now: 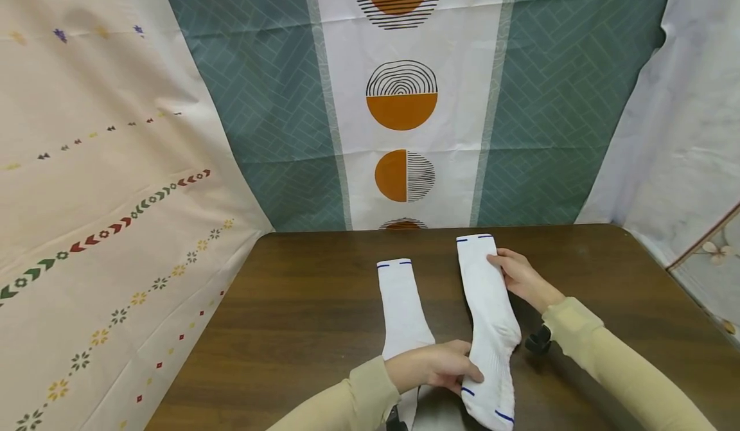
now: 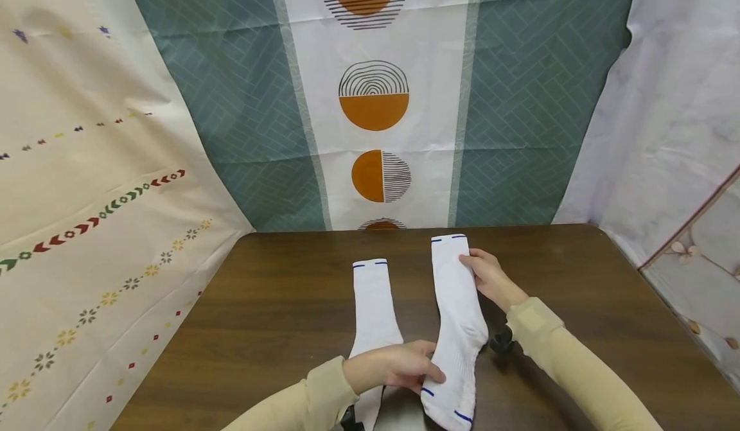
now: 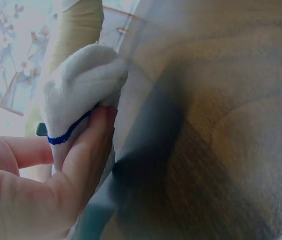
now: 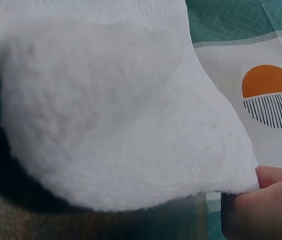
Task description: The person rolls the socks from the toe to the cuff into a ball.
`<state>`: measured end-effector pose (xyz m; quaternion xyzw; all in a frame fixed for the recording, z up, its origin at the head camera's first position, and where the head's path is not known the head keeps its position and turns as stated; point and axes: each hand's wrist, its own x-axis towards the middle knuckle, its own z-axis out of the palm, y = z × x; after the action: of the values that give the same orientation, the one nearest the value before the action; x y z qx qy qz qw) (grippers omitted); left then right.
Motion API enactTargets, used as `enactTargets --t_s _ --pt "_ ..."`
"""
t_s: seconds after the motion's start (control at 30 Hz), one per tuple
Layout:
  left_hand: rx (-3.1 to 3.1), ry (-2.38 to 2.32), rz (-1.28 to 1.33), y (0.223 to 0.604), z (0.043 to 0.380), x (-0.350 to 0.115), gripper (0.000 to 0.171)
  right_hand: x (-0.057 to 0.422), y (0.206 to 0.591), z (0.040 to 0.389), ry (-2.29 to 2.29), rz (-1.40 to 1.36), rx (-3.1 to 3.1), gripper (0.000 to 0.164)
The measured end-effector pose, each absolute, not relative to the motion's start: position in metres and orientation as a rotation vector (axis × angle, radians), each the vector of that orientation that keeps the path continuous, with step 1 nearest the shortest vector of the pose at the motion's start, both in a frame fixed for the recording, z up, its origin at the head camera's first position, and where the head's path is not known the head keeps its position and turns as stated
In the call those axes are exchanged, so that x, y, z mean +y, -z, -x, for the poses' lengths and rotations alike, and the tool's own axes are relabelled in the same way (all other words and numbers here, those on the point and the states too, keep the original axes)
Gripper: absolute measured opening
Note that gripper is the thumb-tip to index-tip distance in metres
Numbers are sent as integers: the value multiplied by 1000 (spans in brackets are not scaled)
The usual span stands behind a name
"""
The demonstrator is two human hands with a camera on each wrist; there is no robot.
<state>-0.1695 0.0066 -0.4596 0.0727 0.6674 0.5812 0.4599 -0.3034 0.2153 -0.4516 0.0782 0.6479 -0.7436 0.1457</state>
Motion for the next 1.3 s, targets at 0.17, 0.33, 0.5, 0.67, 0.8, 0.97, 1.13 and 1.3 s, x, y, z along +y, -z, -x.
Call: enactTargets --t_s 0.17,0.33,0.5,0.67,0.8,0.97,1.13,1.3 --pt "1664 -1411 -195 459 171 3 28 211 454 306 2143 -201 1871 56" --pt "1693 -1371 -218 457 172 0 25 207 456 311 2135 -186 1887 56" --pt "1704 -1343 -227 454 174 -5 20 201 457 313 2129 -212 1880 53" --pt "1703 -1339 -221 452 176 -8 18 198 456 315 2122 -217 1872 56" --pt "1703 -1331 -224 453 176 -11 19 195 457 315 2116 -211 1875 57" --pt "1687 -1340 -236 454 177 -16 20 191 459 317 2111 -193 1887 59" --pt "1675 -1337 -244 454 179 -24 20 187 459 318 2102 -169 1894 59" --pt "1663 -1337 -242 455 179 -30 19 183 458 318 2114 -179 1866 55"
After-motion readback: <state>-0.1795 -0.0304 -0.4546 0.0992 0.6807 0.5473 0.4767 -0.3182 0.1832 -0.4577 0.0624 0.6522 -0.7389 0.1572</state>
